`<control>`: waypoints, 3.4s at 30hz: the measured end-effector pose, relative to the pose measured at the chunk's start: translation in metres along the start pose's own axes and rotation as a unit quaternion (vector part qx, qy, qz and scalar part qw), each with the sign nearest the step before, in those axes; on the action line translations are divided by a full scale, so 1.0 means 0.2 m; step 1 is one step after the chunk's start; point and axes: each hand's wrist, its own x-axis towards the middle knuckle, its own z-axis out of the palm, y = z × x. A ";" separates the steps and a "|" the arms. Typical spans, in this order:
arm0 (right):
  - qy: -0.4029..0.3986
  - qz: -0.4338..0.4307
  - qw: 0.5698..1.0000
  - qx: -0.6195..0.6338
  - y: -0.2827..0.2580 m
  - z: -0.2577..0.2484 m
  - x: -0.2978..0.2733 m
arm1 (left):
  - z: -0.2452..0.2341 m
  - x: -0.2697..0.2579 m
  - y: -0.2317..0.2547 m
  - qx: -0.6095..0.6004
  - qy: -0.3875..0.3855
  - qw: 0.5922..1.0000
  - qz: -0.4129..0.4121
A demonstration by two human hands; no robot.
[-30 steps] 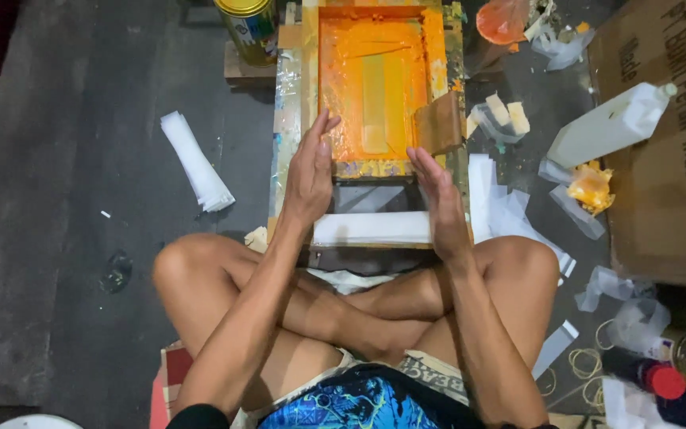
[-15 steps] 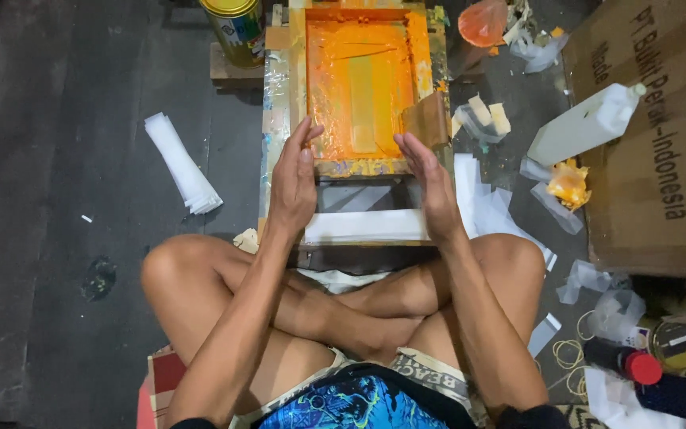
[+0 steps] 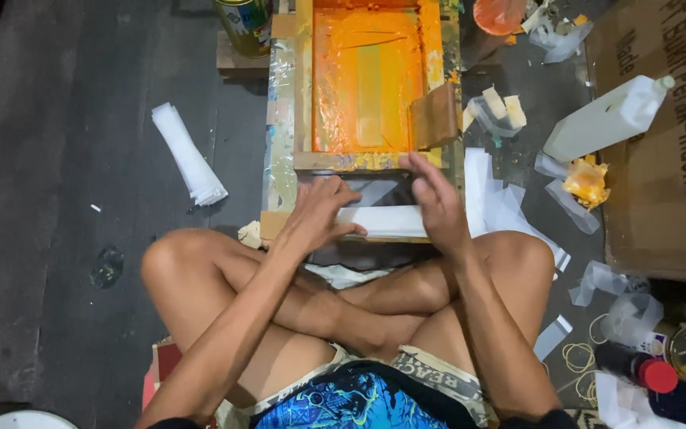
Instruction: The person sits cross-legged on the floor and uses a squeegee to spread orange ink across a screen printing frame. They repeatedly pull the squeegee across the screen, place white sheets of material underneath, and lift the frame to transfer the print.
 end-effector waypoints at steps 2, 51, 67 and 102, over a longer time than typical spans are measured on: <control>0.012 -0.057 0.996 -0.065 0.12 -0.02 -0.04 | 0.00 0.00 0.00 -0.002 -0.025 1.000 -0.001; -0.023 -0.035 0.966 -0.257 0.23 -0.08 -0.14 | -0.12 0.01 0.04 -0.092 0.027 0.995 -0.033; -0.021 -0.029 0.961 -0.275 0.05 -0.15 -0.06 | -0.16 0.07 0.10 -0.042 0.095 0.995 0.012; 0.103 0.073 0.984 0.123 0.03 -0.04 0.07 | -0.23 0.07 0.04 0.059 0.139 0.962 -0.227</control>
